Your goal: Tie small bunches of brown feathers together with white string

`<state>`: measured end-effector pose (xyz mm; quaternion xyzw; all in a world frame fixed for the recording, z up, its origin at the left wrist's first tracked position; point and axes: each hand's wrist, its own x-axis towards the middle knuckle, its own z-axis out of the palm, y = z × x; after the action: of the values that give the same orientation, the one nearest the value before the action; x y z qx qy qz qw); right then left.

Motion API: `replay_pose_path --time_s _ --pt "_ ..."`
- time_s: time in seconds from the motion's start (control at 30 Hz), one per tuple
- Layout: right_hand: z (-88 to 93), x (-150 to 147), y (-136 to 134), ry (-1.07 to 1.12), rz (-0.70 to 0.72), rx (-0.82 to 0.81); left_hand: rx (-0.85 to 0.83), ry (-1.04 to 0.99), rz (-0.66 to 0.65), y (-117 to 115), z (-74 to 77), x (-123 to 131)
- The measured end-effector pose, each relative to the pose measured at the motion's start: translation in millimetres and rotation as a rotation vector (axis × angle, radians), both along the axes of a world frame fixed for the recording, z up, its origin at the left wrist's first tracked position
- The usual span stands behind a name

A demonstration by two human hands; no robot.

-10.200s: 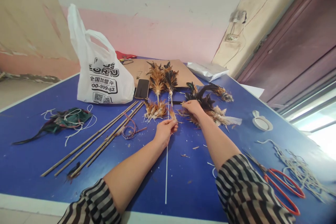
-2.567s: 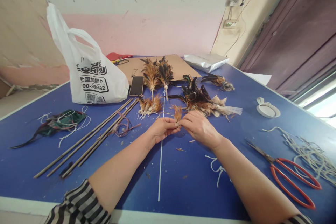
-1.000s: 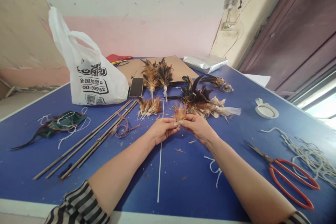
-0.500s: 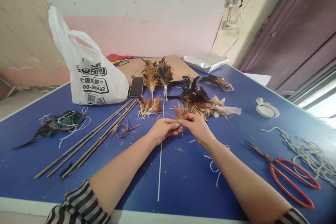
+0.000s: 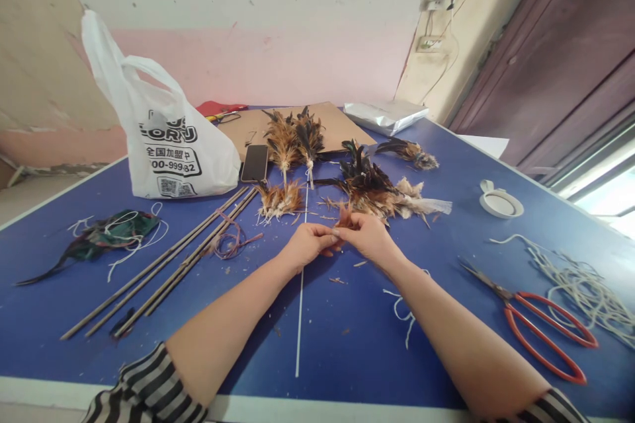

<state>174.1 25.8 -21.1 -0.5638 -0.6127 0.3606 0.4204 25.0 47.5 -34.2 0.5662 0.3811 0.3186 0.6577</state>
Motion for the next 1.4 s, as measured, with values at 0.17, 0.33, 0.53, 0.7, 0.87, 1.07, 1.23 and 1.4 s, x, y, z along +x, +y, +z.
replay_pose_path --time_s 0.17,0.33,0.53,0.7,0.87,1.07,1.23,1.4 --pt "1.6 7.0 2.5 0.171 -0.001 -0.085 -0.154 -0.111 -0.121 5.2 4.0 -7.0" --pt "1.5 17.8 7.3 0.262 -0.026 -0.159 -0.143 -0.086 -0.009 15.6 2.2 -13.2" --pt "1.1 14.6 5.6 0.213 -0.014 -0.137 0.018 0.034 -0.003 11.9 1.2 -9.0" --pt "4.7 9.6 1.3 0.085 -0.007 -0.108 0.028 0.068 -0.069 6.4 4.2 -8.1" --pt "6.4 2.8 -2.3 0.054 0.008 -0.068 0.053 0.126 -0.049 2.6 3.3 -7.2" --pt "6.7 3.6 -1.2 0.102 0.048 -0.078 -0.078 -0.048 -0.044 3.5 -0.6 -4.5" --pt "6.4 10.5 1.0 -0.074 0.02 0.014 -0.381 -0.279 0.02 12.4 0.7 -8.6" --pt "6.8 4.2 -5.8 -0.479 0.051 0.274 -0.551 -0.373 0.028 14.6 2.8 -10.5"
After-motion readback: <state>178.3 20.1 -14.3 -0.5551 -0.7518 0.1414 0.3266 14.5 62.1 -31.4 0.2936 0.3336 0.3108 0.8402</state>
